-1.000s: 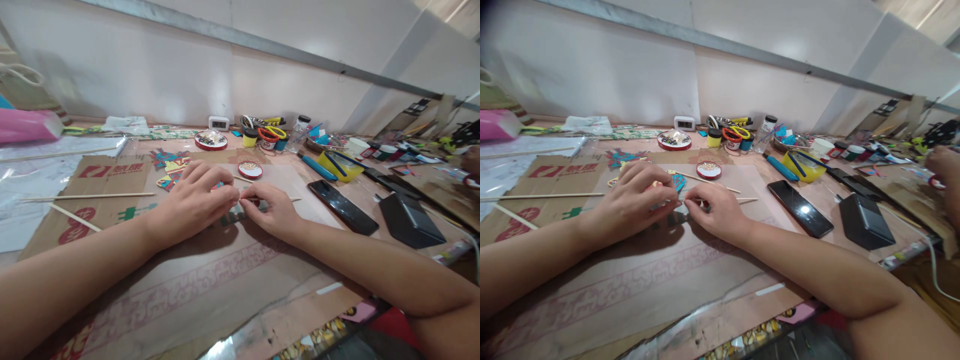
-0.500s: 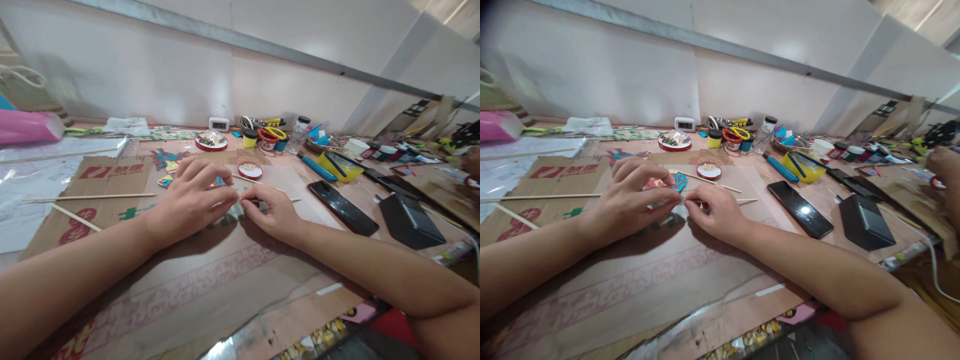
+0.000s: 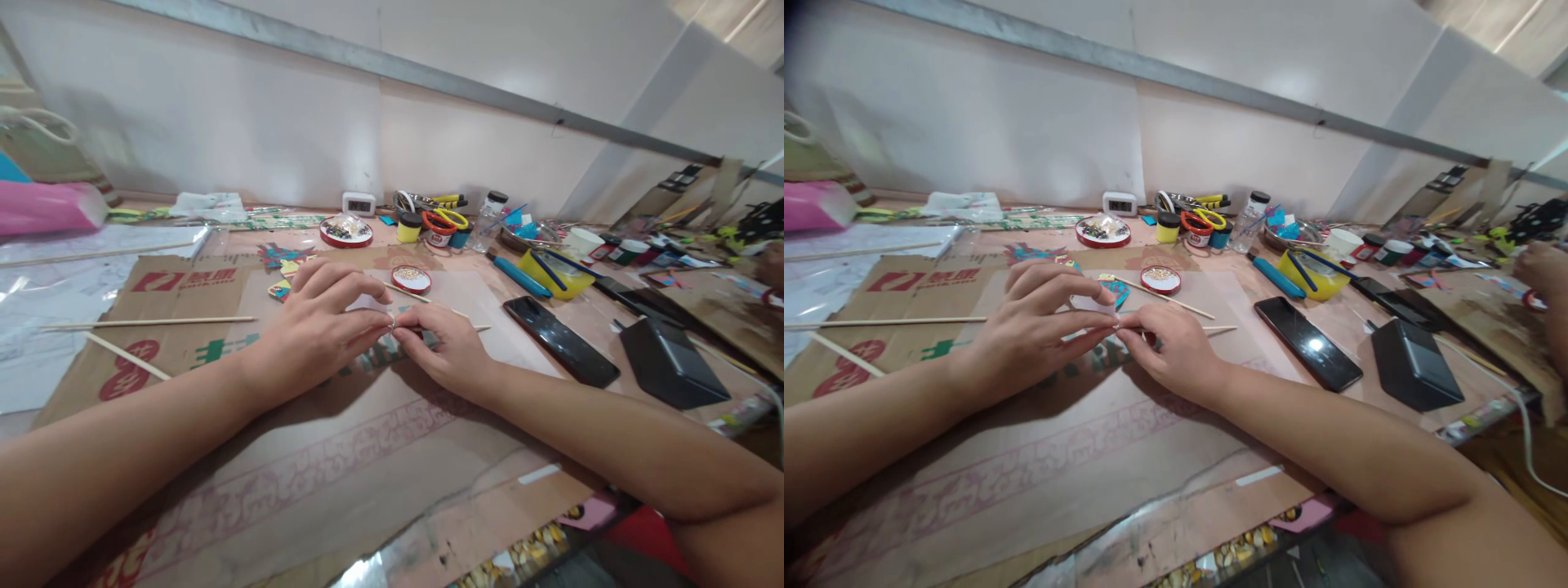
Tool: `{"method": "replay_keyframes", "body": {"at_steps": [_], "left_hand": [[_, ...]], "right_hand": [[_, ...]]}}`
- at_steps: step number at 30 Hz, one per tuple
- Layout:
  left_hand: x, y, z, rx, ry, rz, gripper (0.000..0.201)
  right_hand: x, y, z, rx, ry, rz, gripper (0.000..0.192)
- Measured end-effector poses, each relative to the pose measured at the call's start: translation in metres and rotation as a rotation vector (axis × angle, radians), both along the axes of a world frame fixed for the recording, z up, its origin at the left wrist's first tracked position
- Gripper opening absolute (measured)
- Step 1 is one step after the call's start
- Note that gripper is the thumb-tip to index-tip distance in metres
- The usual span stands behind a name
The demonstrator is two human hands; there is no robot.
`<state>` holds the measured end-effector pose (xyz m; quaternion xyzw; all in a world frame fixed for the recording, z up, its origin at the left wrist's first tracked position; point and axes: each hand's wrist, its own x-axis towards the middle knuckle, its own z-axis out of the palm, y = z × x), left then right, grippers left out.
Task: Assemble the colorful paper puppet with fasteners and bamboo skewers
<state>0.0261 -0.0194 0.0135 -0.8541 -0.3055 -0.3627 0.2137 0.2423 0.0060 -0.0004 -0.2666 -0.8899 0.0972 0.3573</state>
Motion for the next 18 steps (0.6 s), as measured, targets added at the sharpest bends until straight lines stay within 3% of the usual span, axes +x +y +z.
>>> {"method": "replay_keyframes", "body": {"at_steps": [14, 18], "left_hand": [[0.0063, -0.0034, -0.0010, -0.098, 0.017, 0.077, 0.009], [0.0042, -0.0028, 0.0020, -0.236, -0.015, 0.019, 0.012]], "right_hand": [[0.0011, -0.0012, 0.0024, -0.036, 0.004, 0.039, 0.016], [0.0011, -0.0021, 0.0022, -0.040, 0.031, 0.028, 0.013]]}}
